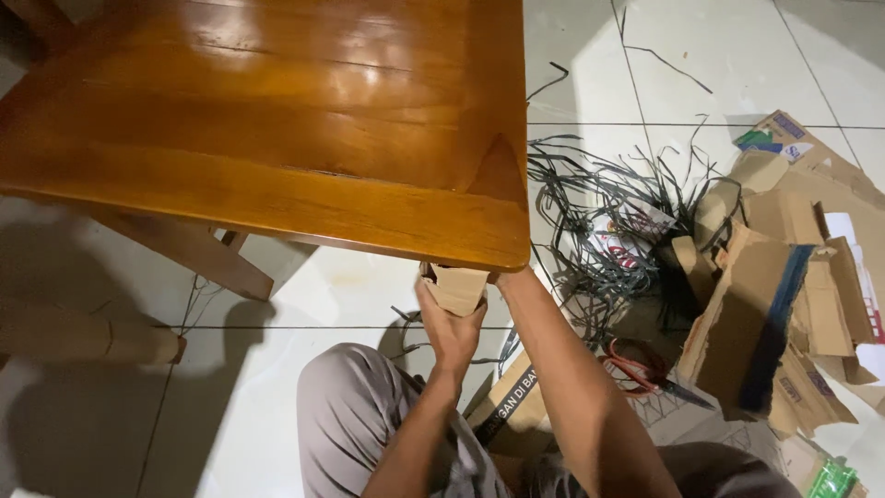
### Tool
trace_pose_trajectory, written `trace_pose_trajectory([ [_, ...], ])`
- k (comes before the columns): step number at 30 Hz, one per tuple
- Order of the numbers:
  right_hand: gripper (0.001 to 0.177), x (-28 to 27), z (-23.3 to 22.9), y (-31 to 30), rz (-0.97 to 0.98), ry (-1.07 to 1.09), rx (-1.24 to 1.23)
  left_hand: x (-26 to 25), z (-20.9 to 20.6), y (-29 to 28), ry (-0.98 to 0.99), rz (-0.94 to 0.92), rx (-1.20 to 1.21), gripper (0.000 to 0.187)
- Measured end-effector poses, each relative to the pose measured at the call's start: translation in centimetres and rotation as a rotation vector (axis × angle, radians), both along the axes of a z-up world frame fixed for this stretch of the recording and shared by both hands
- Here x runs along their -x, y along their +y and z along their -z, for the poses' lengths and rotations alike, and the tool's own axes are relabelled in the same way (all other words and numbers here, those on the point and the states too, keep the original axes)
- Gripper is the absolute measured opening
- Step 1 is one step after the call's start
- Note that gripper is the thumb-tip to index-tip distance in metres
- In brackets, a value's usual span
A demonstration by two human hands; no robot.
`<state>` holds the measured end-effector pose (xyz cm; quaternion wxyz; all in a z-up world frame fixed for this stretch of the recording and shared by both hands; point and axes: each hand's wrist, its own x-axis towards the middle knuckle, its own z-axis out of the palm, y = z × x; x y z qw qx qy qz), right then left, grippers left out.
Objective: Wrapping a wooden chair leg with cardboard and securing it with plastic ties
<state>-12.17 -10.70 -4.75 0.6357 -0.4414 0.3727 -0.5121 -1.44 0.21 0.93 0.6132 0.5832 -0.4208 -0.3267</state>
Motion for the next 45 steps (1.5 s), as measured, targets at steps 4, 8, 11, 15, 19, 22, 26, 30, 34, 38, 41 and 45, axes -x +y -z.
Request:
trace_pose_trajectory([
  [4, 0.051, 1.0, 0.8, 1.4, 0.059, 0.125, -0.004, 1.2, -0.8, 1.0, -0.338, -0.193, 0.202, 0.098],
  [8, 0.046, 0.9, 0.4, 1.1, 0.133, 0.249, -0.010, 1.5, -1.2, -0.1, -0.135, -0.089, 0.175, 0.102],
  [11, 0.043, 1.1, 0.2, 1.0, 0.186, 0.346, -0.020, 0.1, 0.1, -1.1, -0.071, 0.034, 0.126, 0.100],
  [15, 0.038, 0.7, 1.0, 1.0, 0.232, 0.468, -0.038, -2.3, 1.8, -2.4, -0.042, 0.294, 0.049, 0.087],
  [19, 0.034, 0.3, 1.6, 1.1, 0.272, 0.586, -0.046, -2.4, 2.5, -3.1, -0.031, 0.351, 0.016, 0.076],
  [22, 0.032, 1.6, 3.2, 1.0, 0.319, 0.670, -0.050, -2.3, 2.1, -3.0, 0.029, 0.356, -0.011, 0.071],
  [26, 0.031, 1.7, 2.4, 5.2, 0.487, 0.663, -0.043, -2.1, 2.7, -2.8, -0.039, 0.327, 0.007, 0.068],
  [30, 0.059, -0.3, -2.9, 15.0, 0.314, 0.409, -0.099, -0.8, 3.0, -2.5, -0.059, 0.302, 0.071, 0.069],
  [34, 0.112, -1.7, -1.7, 14.6, 0.119, 0.508, 0.226, -1.8, 3.6, -2.2, -0.128, 0.300, 0.083, 0.073],
  [38, 0.115, -2.3, 2.3, 11.1, 0.113, 0.510, 0.219, -2.3, 3.8, -2.4, -0.119, 0.315, 0.077, 0.079],
  [41, 0.110, -2.3, 3.5, 10.4, 0.072, 0.511, 0.182, -2.7, 3.6, -2.4, -0.106, 0.337, 0.108, 0.081],
  [45, 0.102, -2.5, 3.3, 9.7, 0.057, 0.478, 0.140, -2.8, 2.3, -2.5, -0.115, 0.379, 0.154, 0.083],
])
